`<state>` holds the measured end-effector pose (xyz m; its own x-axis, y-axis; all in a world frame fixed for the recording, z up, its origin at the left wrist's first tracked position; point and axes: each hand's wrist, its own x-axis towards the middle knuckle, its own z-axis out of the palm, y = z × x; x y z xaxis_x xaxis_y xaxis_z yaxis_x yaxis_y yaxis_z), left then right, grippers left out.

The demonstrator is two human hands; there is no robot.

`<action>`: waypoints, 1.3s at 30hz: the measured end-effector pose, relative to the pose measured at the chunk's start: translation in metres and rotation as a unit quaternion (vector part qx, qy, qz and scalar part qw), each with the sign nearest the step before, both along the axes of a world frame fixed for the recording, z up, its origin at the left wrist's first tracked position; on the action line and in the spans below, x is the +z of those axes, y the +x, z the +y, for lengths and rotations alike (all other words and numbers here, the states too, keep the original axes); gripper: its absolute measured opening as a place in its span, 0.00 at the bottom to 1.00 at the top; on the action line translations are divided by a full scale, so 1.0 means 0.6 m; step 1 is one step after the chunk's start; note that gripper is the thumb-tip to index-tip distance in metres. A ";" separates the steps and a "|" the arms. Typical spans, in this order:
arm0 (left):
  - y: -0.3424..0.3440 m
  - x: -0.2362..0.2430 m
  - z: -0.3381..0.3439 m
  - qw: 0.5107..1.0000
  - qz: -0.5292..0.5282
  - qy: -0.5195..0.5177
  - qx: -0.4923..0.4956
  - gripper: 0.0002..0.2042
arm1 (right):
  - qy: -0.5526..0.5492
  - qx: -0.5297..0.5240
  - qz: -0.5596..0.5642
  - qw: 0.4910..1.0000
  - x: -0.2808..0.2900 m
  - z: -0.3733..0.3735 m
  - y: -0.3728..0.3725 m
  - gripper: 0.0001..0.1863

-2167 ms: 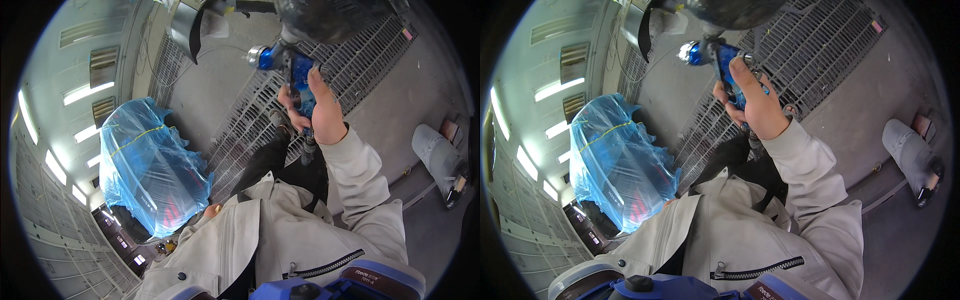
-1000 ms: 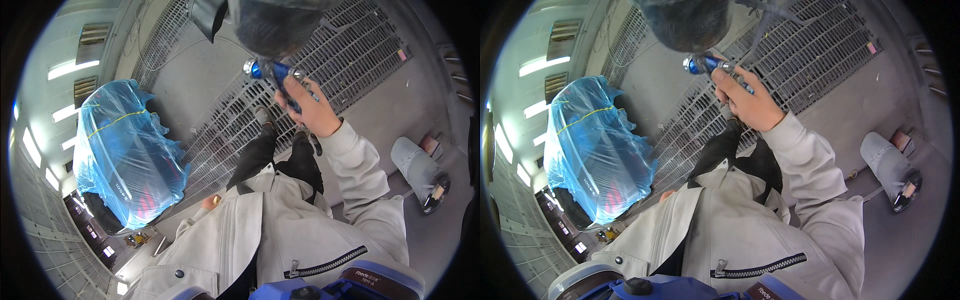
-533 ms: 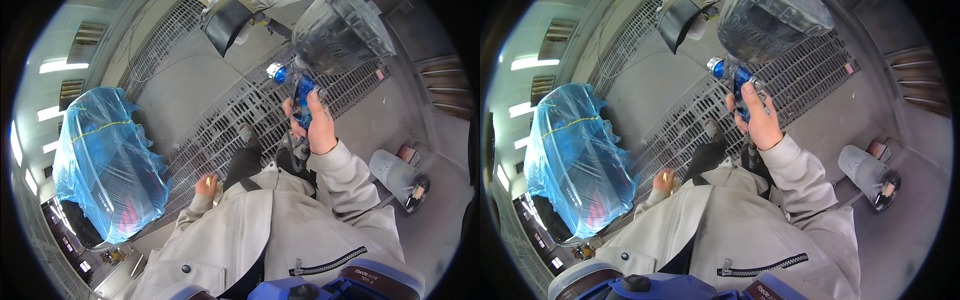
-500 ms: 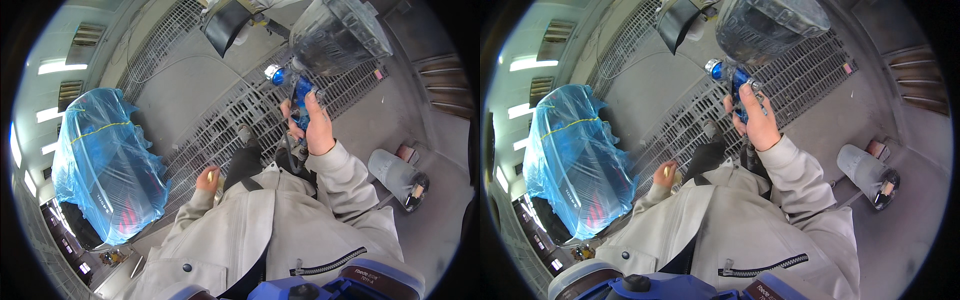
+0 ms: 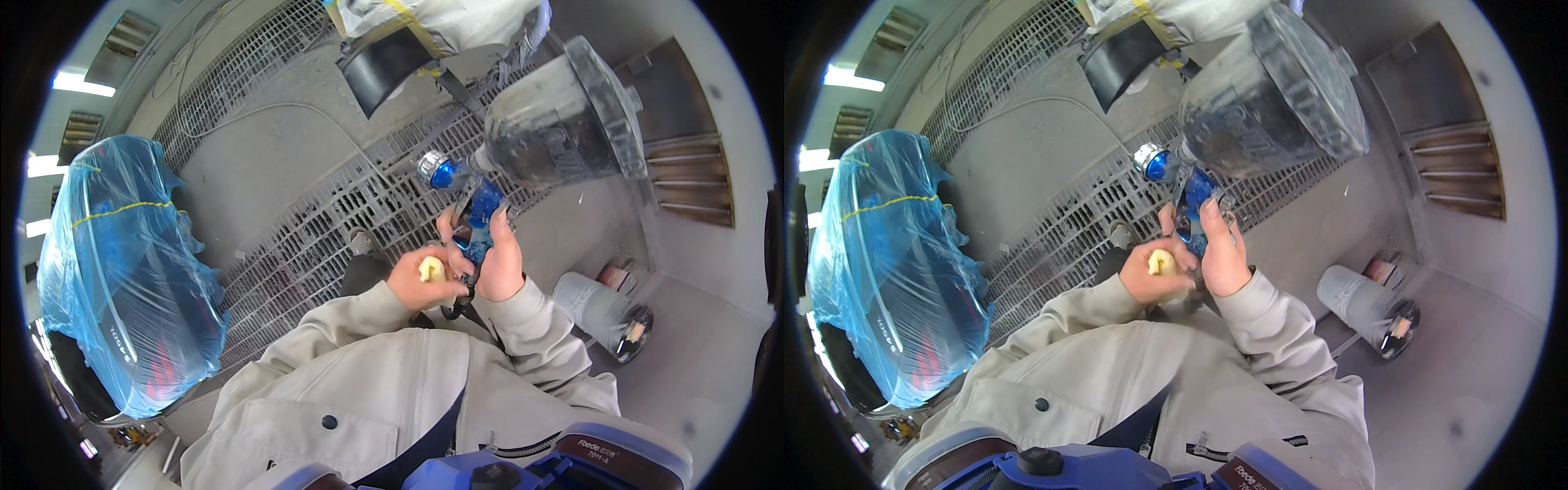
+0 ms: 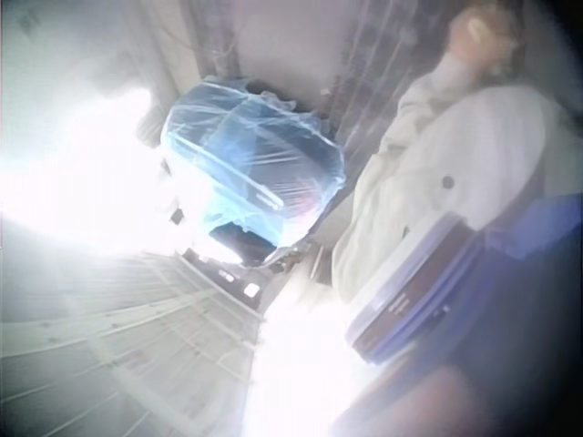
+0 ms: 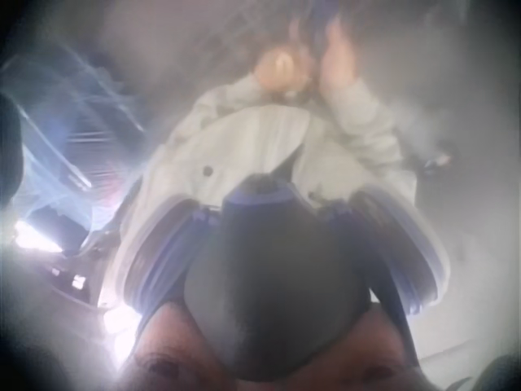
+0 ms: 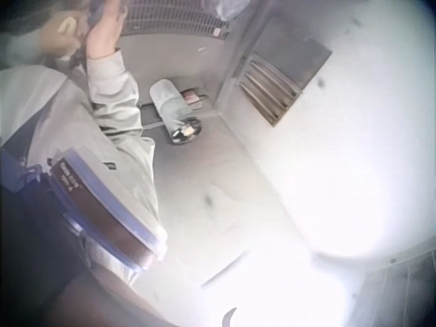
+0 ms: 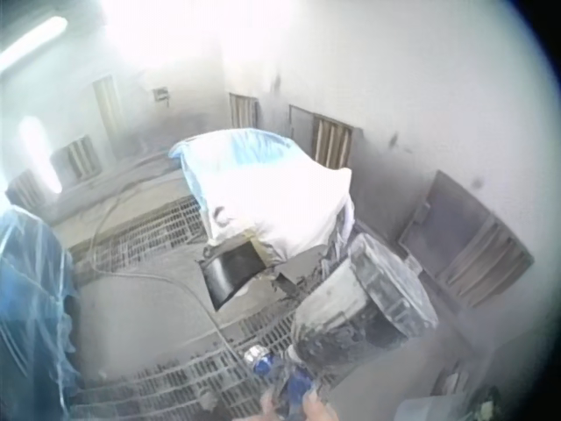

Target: The person holds a blue spray gun and applies paint to a black car part in a spray booth. They repeatedly wipe the nozzle with a cloth and adjust the gun while moving around the part to cover different areas.

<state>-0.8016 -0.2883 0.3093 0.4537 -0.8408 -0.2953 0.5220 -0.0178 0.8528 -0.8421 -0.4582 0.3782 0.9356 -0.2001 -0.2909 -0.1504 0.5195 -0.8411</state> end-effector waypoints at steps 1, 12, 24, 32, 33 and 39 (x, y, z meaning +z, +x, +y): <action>-0.001 -0.003 0.003 0.999 -0.044 0.015 -0.021 0.14 | 0.003 0.004 0.007 1.000 0.001 0.004 0.004 0.42; 0.058 -0.054 0.022 0.994 -0.030 -0.105 -0.024 0.08 | 0.002 -0.024 0.007 1.000 0.014 0.043 0.071 0.41; 0.199 -0.106 0.036 0.980 0.039 -0.027 0.192 0.25 | -0.048 0.029 0.042 0.998 0.038 -0.106 0.128 0.57; 0.266 -0.148 -0.019 0.931 -0.149 0.113 0.313 0.23 | -0.001 0.188 0.043 0.981 -0.002 -0.198 0.167 0.64; 0.271 -0.148 -0.025 0.930 -0.155 0.096 0.319 0.21 | -0.003 0.202 0.042 0.978 -0.005 -0.205 0.168 0.66; 0.307 -0.150 -0.043 0.888 -0.337 0.120 0.289 0.04 | 0.086 0.200 -0.051 0.975 -0.066 -0.228 0.180 0.63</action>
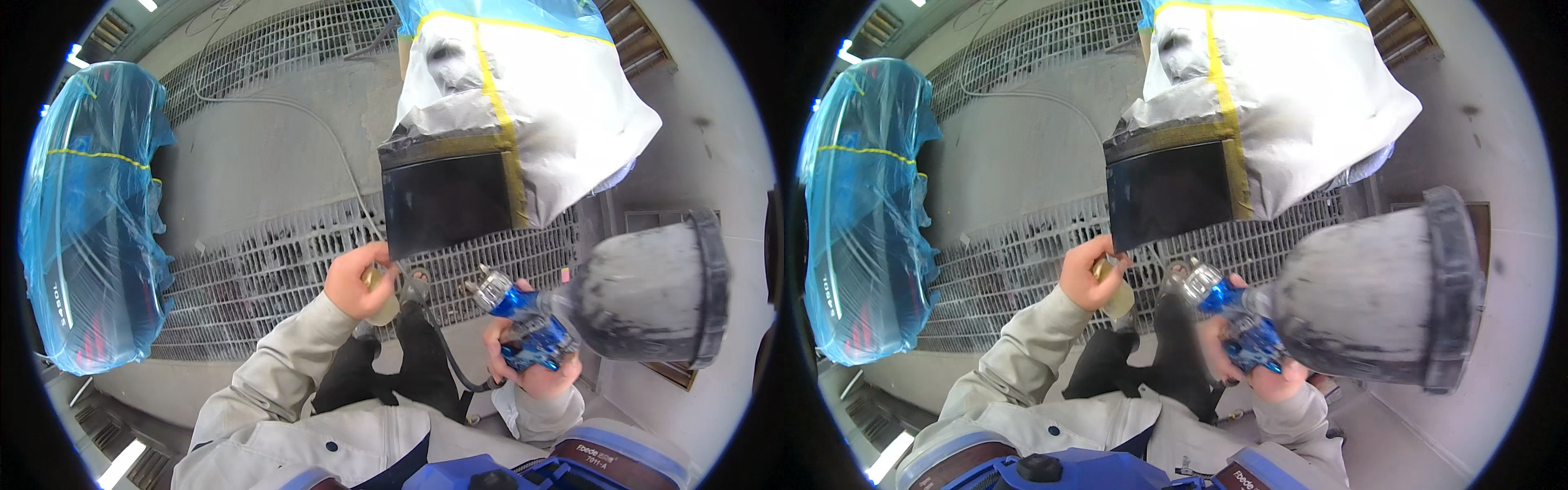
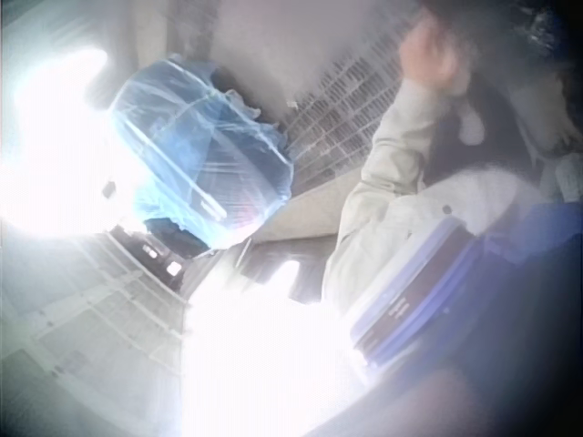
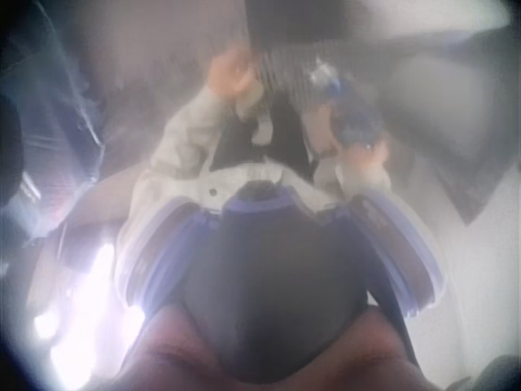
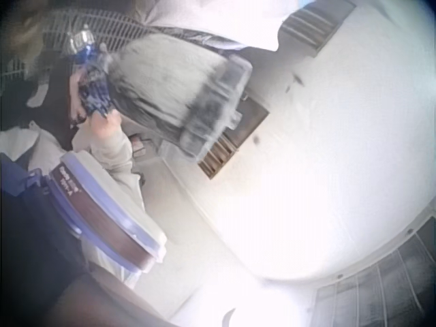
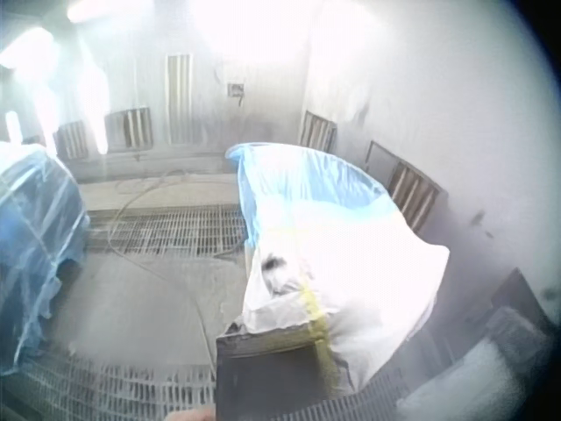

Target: The person holds a blue spray gun and applies paint to a black car part in a spray booth. They repeatedly wipe the nozzle with a cloth and adjust the gun while moving around the part to cover different areas.

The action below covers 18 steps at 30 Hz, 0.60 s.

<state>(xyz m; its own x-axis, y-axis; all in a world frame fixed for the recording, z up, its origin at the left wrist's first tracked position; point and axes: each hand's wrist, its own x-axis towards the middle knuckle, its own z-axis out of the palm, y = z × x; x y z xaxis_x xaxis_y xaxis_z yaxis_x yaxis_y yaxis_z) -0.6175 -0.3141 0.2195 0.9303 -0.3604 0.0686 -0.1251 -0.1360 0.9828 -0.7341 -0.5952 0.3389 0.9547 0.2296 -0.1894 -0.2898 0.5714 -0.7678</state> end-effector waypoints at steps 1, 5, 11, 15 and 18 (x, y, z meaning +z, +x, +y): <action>0.010 -0.007 0.002 0.998 -0.052 0.020 -0.006 0.06 | -0.029 0.001 -0.004 1.000 -0.013 -0.004 0.000 0.62; 0.033 -0.042 -0.005 0.983 -0.183 0.029 0.000 0.11 | -0.058 -0.020 -0.090 0.994 -0.078 -0.008 -0.004 0.58; 0.062 -0.063 -0.016 0.976 -0.216 -0.011 -0.012 0.12 | -0.007 0.042 -0.167 0.985 -0.135 -0.041 0.005 0.58; 0.093 -0.073 -0.030 0.958 -0.286 -0.034 -0.005 0.13 | 0.013 -0.003 -0.164 0.986 -0.177 -0.050 0.027 0.57; 0.108 -0.088 -0.054 0.952 -0.292 -0.091 -0.011 0.11 | 0.058 -0.009 -0.179 0.982 -0.205 -0.049 0.040 0.57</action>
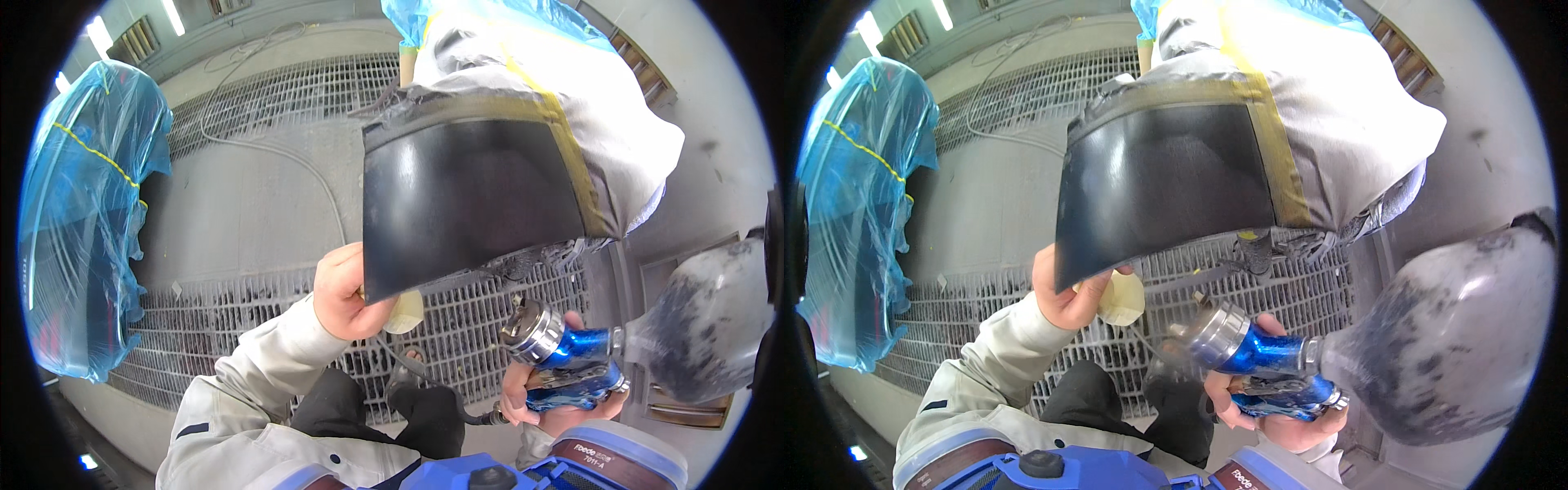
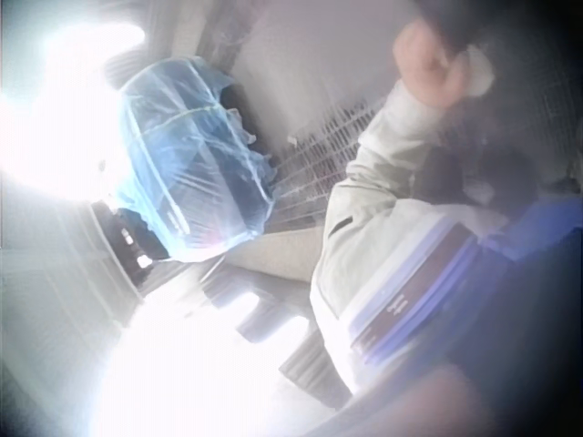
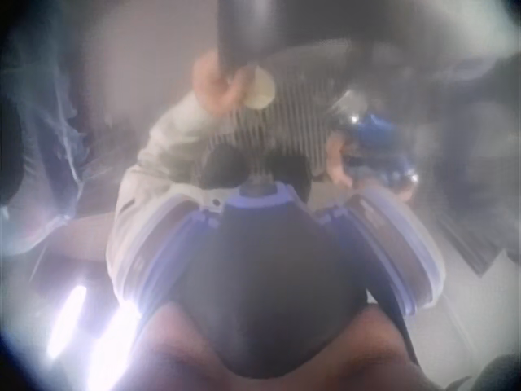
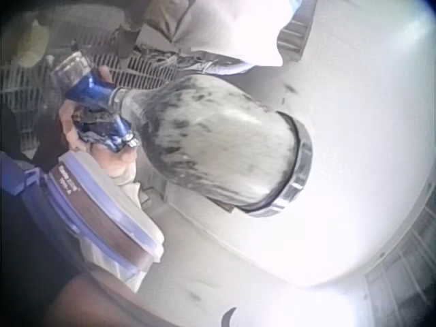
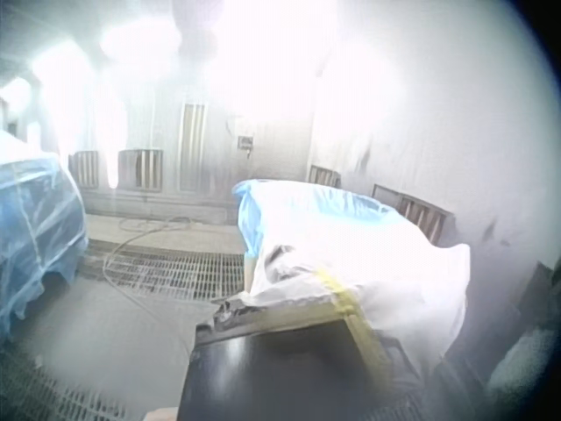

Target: The person holds a blue spray gun and applies paint to a black car part in a spray booth. They repeatedly wipe the nozzle with a cloth and adjust the gun while moving around the part to cover different areas.

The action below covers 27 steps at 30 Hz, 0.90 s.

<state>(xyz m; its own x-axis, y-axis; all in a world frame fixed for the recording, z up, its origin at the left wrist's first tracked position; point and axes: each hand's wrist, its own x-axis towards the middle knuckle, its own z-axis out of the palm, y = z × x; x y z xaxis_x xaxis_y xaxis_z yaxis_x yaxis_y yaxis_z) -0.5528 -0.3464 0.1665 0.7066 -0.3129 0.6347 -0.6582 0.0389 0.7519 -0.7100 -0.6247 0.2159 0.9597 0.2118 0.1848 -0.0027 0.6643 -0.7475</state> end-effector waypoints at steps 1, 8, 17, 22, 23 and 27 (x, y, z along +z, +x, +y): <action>0.002 -0.004 -0.004 1.000 -0.010 -0.005 -0.008 0.10 | 0.041 0.032 -0.025 0.998 -0.011 0.003 0.007 0.57; 0.029 -0.033 -0.046 0.982 -0.173 -0.040 0.068 0.08 | 0.009 -0.121 -0.055 0.991 -0.041 0.032 -0.008 0.62; 0.054 -0.015 -0.038 0.978 0.001 -0.210 0.012 0.09 | -0.068 -0.045 -0.193 0.978 -0.093 0.016 0.010 0.58; 0.030 0.004 -0.009 0.992 -0.020 -0.121 0.011 0.09 | -0.047 -0.057 -0.196 0.978 -0.102 0.036 0.017 0.58; 0.022 0.001 -0.006 0.991 -0.031 -0.130 0.009 0.09 | -0.046 -0.062 -0.201 0.977 -0.106 0.041 0.017 0.58; -0.001 -0.021 0.003 0.987 -0.057 -0.147 0.038 0.08 | -0.024 -0.070 -0.233 0.970 -0.116 0.064 0.020 0.56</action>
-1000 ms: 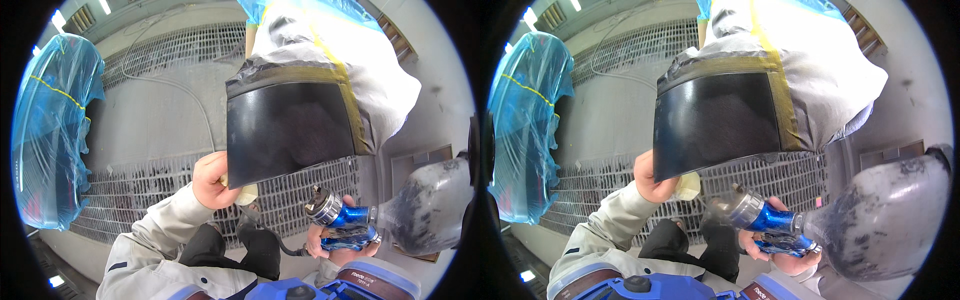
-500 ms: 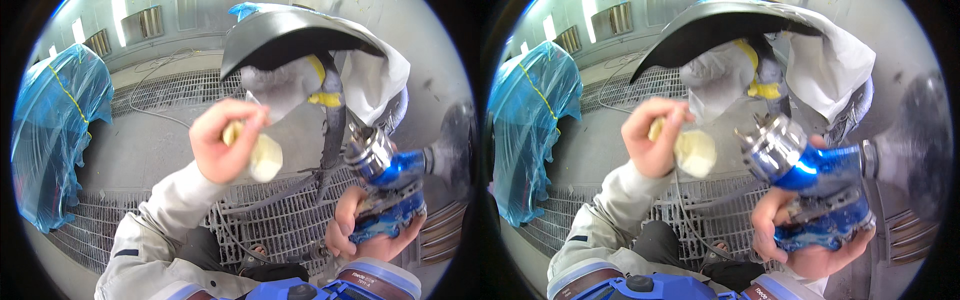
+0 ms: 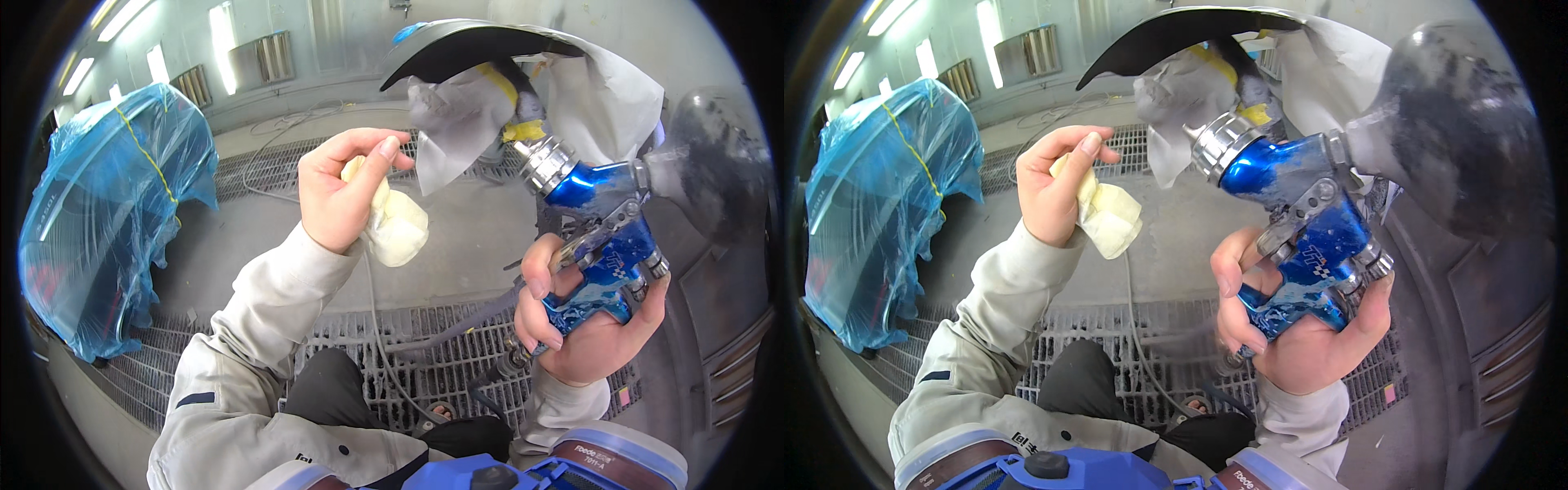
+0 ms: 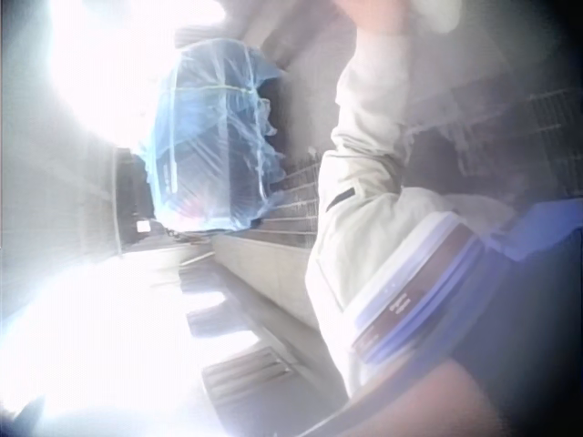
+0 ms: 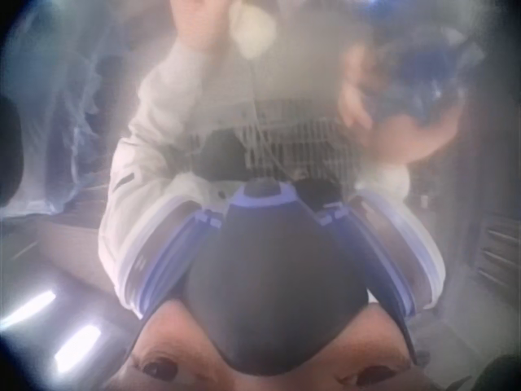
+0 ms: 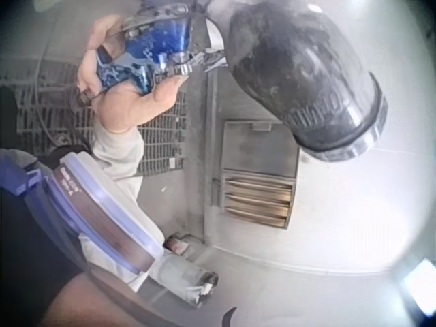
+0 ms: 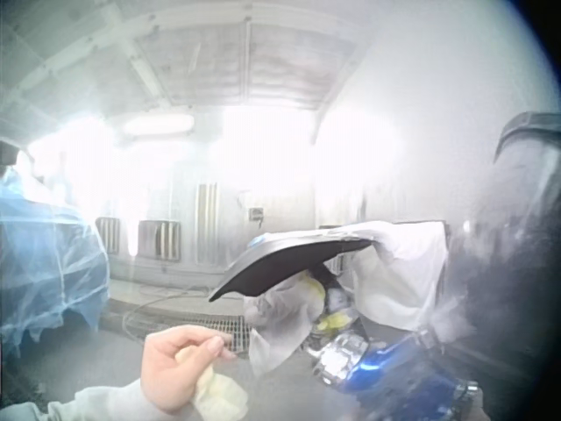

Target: The person holds a blue spray gun and applies paint to a black car part in a spray booth. They repeatedly wipe the nozzle with a cloth and adjust the gun while moving around the part to cover different areas.

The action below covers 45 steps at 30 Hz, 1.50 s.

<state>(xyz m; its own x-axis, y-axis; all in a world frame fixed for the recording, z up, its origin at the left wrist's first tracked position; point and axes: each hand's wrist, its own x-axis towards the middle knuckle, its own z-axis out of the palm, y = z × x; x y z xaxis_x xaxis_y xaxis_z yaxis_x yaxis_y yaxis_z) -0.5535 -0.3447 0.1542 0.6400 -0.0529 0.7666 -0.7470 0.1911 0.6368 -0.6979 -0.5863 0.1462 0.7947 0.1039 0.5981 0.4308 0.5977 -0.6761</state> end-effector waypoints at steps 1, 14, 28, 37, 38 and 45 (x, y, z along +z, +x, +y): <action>-0.005 -0.005 0.003 1.000 0.000 -0.007 0.002 0.08 | 0.010 0.011 -0.015 1.000 -0.001 0.005 0.002 0.56; -0.009 0.029 0.001 1.000 0.007 0.021 -0.021 0.08 | 0.064 -0.007 0.016 0.998 -0.044 0.059 -0.004 0.56; -0.002 0.036 -0.019 0.998 -0.031 0.033 0.054 0.05 | 0.142 0.002 0.045 0.989 -0.063 0.047 -0.026 0.57; 0.025 0.065 -0.026 0.994 -0.045 0.035 0.098 0.07 | 0.138 0.041 0.008 0.990 -0.065 0.033 -0.009 0.56; 0.023 0.065 -0.030 0.995 -0.040 0.031 0.090 0.07 | 0.133 0.032 0.010 0.991 -0.062 0.034 -0.010 0.57; 0.000 0.049 -0.026 0.998 -0.013 0.032 0.053 0.16 | 0.106 0.026 -0.041 0.993 -0.052 0.033 -0.001 0.61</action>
<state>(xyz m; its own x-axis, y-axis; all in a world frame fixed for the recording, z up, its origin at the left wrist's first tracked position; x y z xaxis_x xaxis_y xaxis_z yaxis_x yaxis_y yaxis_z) -0.5536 -0.3603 0.1835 0.6252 -0.0359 0.7797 -0.7767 0.0696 0.6260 -0.6986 -0.5668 0.1150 0.7394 0.0087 0.6732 0.4438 0.7457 -0.4970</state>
